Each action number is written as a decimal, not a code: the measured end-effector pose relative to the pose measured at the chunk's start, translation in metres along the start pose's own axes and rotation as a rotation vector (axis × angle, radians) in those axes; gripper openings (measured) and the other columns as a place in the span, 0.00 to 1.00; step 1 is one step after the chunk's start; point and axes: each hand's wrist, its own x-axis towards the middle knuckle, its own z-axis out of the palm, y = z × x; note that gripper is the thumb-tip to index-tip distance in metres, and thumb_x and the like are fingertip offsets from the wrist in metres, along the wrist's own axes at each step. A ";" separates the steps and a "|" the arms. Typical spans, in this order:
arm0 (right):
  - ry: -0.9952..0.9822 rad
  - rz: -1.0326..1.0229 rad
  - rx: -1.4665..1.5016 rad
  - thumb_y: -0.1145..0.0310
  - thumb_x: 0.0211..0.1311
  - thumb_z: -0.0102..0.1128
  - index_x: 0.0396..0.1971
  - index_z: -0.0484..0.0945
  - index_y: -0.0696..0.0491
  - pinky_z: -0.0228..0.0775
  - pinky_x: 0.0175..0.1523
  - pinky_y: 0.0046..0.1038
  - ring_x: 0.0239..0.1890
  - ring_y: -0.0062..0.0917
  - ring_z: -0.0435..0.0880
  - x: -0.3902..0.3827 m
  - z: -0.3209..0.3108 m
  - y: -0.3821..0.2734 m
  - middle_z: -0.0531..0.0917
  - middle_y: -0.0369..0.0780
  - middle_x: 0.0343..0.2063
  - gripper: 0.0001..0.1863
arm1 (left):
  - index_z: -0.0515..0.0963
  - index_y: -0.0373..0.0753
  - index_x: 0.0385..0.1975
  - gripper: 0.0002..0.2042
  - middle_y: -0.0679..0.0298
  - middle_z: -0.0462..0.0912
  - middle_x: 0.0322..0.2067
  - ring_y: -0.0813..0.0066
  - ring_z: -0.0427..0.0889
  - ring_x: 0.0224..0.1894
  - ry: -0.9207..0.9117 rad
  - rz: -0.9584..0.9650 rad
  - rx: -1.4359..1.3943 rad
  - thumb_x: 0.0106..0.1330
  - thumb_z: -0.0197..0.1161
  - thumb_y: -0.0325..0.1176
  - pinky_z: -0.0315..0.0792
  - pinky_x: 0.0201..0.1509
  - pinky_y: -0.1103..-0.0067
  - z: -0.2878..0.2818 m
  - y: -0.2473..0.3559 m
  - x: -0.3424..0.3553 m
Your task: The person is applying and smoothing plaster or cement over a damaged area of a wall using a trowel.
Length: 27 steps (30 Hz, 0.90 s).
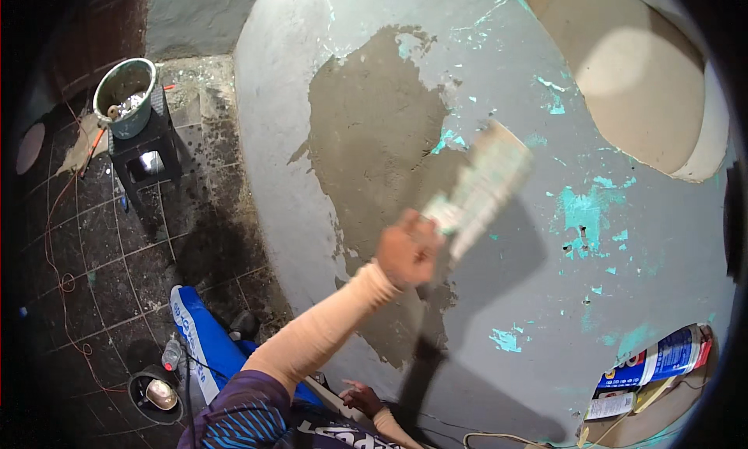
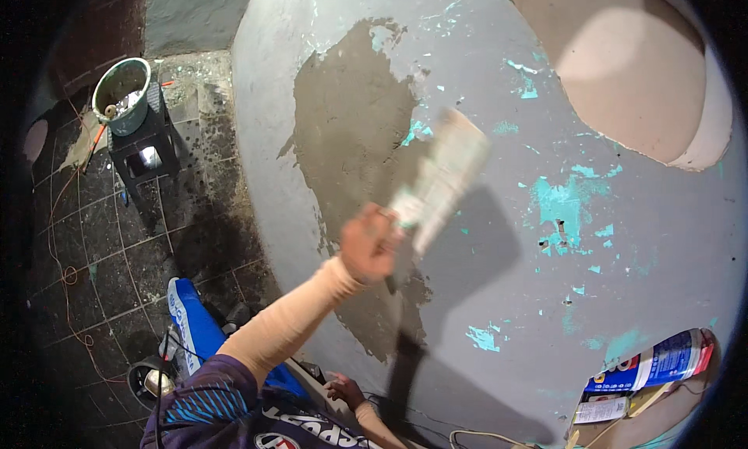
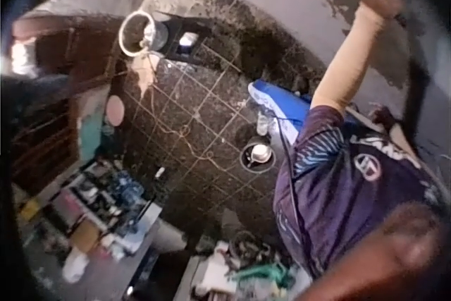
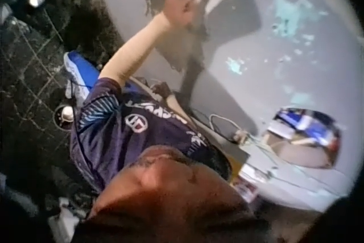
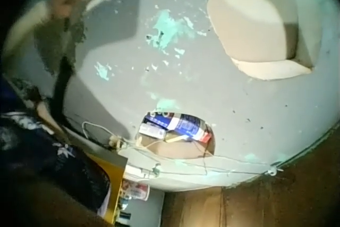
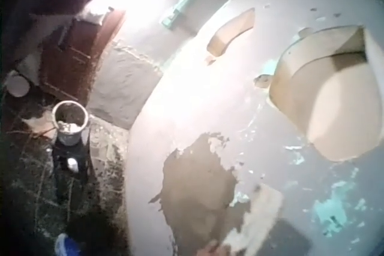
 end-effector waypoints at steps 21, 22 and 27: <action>-0.016 -0.133 0.113 0.57 0.58 0.56 0.58 0.60 0.59 0.71 0.34 0.22 0.28 0.22 0.78 0.010 -0.004 0.011 0.79 0.43 0.33 0.32 | 0.67 0.33 0.25 0.04 0.51 0.70 0.22 0.52 0.70 0.22 0.175 -0.259 0.207 0.58 0.54 0.23 0.66 0.25 0.69 -0.022 -0.043 0.005; -0.023 -0.123 0.153 0.56 0.58 0.56 0.58 0.59 0.59 0.70 0.34 0.22 0.28 0.23 0.78 0.010 -0.002 0.010 0.79 0.43 0.33 0.33 | 0.69 0.34 0.27 0.02 0.51 0.70 0.21 0.51 0.70 0.23 0.177 -0.423 0.251 0.57 0.54 0.24 0.67 0.28 0.69 -0.030 -0.069 0.016; -0.052 -0.079 0.199 0.56 0.57 0.59 0.59 0.57 0.59 0.70 0.33 0.24 0.28 0.24 0.78 0.010 -0.010 0.016 0.79 0.43 0.36 0.35 | 0.69 0.35 0.29 0.04 0.52 0.70 0.23 0.52 0.70 0.24 0.119 -0.284 0.243 0.57 0.55 0.26 0.67 0.28 0.68 0.003 -0.089 0.040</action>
